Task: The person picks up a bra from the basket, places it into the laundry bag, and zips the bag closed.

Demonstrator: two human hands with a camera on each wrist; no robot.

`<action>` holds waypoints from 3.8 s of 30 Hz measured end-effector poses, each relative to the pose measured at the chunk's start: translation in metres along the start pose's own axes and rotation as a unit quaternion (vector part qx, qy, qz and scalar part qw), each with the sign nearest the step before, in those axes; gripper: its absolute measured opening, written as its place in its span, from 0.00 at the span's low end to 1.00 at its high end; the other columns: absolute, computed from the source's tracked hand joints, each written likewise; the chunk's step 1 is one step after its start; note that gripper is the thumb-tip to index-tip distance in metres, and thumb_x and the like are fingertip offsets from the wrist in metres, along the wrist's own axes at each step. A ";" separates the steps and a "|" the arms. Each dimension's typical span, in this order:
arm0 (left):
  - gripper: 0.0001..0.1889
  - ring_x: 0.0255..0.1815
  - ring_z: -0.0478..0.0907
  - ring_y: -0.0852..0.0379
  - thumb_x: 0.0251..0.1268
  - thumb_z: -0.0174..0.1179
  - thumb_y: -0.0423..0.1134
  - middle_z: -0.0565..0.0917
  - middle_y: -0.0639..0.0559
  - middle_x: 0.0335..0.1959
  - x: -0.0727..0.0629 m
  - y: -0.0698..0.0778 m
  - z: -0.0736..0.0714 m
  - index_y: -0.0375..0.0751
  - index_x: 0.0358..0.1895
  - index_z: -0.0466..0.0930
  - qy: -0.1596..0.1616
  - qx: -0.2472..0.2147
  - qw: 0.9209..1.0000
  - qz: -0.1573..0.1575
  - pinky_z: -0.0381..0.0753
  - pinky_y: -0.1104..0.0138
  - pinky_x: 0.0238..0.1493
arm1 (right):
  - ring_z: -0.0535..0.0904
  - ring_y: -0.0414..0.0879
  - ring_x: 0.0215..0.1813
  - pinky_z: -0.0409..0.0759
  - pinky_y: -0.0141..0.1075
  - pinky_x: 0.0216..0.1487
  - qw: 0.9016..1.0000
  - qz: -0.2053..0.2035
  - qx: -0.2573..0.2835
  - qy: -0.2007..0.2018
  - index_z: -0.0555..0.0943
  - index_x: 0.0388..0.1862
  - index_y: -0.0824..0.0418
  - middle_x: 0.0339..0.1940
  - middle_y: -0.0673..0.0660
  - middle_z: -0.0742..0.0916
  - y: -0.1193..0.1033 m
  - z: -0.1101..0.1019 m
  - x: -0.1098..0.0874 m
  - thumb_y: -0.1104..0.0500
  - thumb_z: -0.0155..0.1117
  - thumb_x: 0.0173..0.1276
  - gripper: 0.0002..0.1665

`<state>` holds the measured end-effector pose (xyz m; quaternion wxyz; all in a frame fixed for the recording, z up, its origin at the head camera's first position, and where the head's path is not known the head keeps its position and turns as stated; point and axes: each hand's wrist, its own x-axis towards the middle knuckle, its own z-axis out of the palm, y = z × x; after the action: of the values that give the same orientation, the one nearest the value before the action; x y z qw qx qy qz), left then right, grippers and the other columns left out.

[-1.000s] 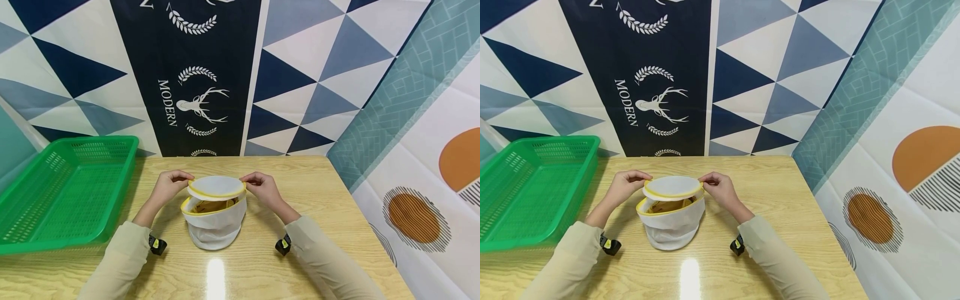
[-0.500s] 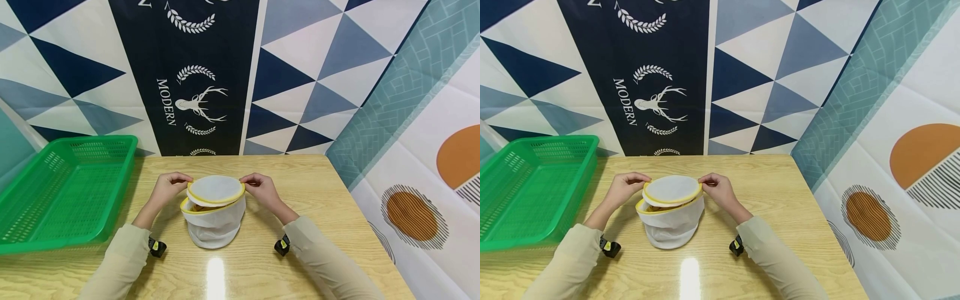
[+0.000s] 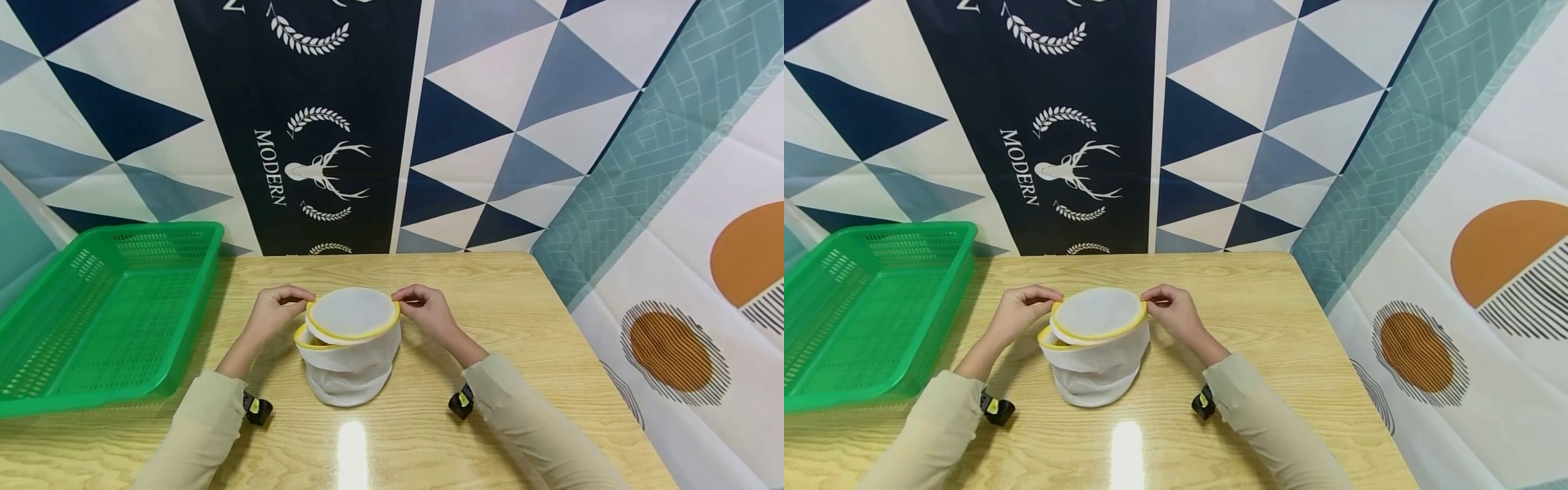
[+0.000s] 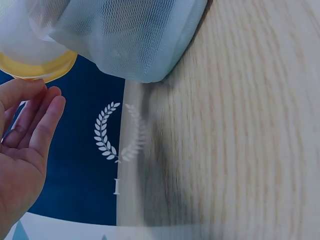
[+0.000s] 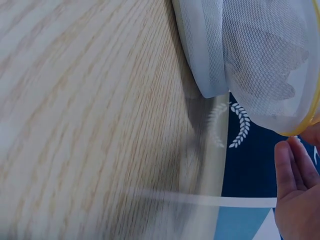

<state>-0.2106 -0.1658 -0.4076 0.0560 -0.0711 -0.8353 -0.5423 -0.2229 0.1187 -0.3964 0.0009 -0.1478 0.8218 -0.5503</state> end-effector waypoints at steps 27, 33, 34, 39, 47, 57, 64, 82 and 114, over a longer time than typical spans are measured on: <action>0.23 0.36 0.80 0.66 0.64 0.60 0.42 0.80 0.48 0.45 0.003 -0.028 0.008 0.28 0.55 0.72 -0.052 -0.142 0.985 -0.082 0.82 0.70 0.39 | 0.79 0.35 0.36 0.82 0.37 0.40 0.996 0.048 0.078 0.014 0.78 0.47 0.69 0.43 0.64 0.83 0.035 0.010 0.020 0.56 0.52 0.73 0.18; 0.23 0.39 0.79 0.69 0.62 0.61 0.39 0.79 0.49 0.45 0.003 -0.026 0.009 0.28 0.56 0.72 -0.049 -0.149 0.984 -0.088 0.81 0.72 0.41 | 0.80 0.38 0.33 0.79 0.32 0.33 0.993 0.095 0.072 0.018 0.78 0.50 0.65 0.43 0.63 0.84 0.028 0.015 0.032 0.49 0.53 0.71 0.21; 0.23 0.40 0.79 0.69 0.62 0.61 0.38 0.79 0.48 0.45 0.003 -0.026 0.008 0.28 0.56 0.72 -0.049 -0.150 0.983 -0.090 0.81 0.72 0.42 | 0.80 0.38 0.33 0.78 0.32 0.32 0.992 0.105 0.069 0.016 0.78 0.51 0.64 0.43 0.63 0.84 0.027 0.016 0.034 0.49 0.53 0.71 0.22; 0.24 0.41 0.79 0.69 0.60 0.62 0.38 0.79 0.43 0.49 0.002 -0.023 0.008 0.29 0.57 0.72 -0.052 -0.151 0.983 -0.092 0.79 0.73 0.42 | 0.79 0.42 0.33 0.76 0.31 0.30 0.985 0.160 0.066 -0.023 0.76 0.54 0.61 0.46 0.62 0.83 0.022 0.018 0.044 0.43 0.52 0.70 0.26; 0.23 0.41 0.80 0.68 0.59 0.63 0.38 0.77 0.41 0.53 0.000 -0.019 0.009 0.32 0.56 0.73 -0.061 -0.155 0.982 -0.087 0.79 0.74 0.44 | 0.82 0.43 0.40 0.81 0.32 0.38 0.974 0.193 0.036 -0.114 0.79 0.54 0.61 0.50 0.59 0.84 0.013 0.020 0.052 0.38 0.54 0.66 0.32; 0.22 0.40 0.80 0.66 0.59 0.63 0.37 0.77 0.38 0.53 -0.004 -0.013 0.006 0.30 0.55 0.74 -0.062 -0.156 0.984 -0.065 0.79 0.74 0.43 | 0.82 0.41 0.32 0.80 0.31 0.36 0.963 0.195 -0.007 -0.186 0.81 0.51 0.62 0.38 0.56 0.87 0.002 0.022 0.056 0.44 0.55 0.68 0.25; 0.22 0.42 0.79 0.67 0.60 0.62 0.37 0.79 0.50 0.48 -0.006 -0.014 0.004 0.30 0.55 0.73 -0.064 -0.176 0.980 -0.067 0.79 0.75 0.44 | 0.79 0.41 0.30 0.78 0.31 0.33 0.969 0.175 -0.004 -0.173 0.82 0.47 0.63 0.35 0.56 0.86 -0.002 0.020 0.055 0.47 0.58 0.67 0.22; 0.23 0.40 0.78 0.64 0.69 0.54 0.43 0.79 0.63 0.42 -0.004 -0.011 0.004 0.31 0.60 0.68 -0.094 -0.200 0.969 -0.112 0.81 0.69 0.43 | 0.79 0.41 0.32 0.80 0.31 0.32 0.978 0.178 0.039 -0.101 0.82 0.45 0.63 0.45 0.57 0.84 -0.011 0.024 0.046 0.53 0.61 0.66 0.16; 0.18 0.58 0.74 0.54 0.74 0.44 0.39 0.71 0.42 0.64 0.043 0.013 0.017 0.39 0.62 0.71 -0.273 -0.117 0.952 -0.079 0.78 0.60 0.54 | 0.76 0.40 0.35 0.77 0.28 0.35 0.983 0.135 0.043 -0.115 0.80 0.46 0.65 0.40 0.55 0.83 -0.011 0.027 0.041 0.55 0.62 0.65 0.16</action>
<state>-0.2511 -0.1423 -0.3959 -0.2260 -0.1560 -0.7526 -0.5985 -0.2548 0.0799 -0.3903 0.1762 -0.0979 0.8043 -0.5589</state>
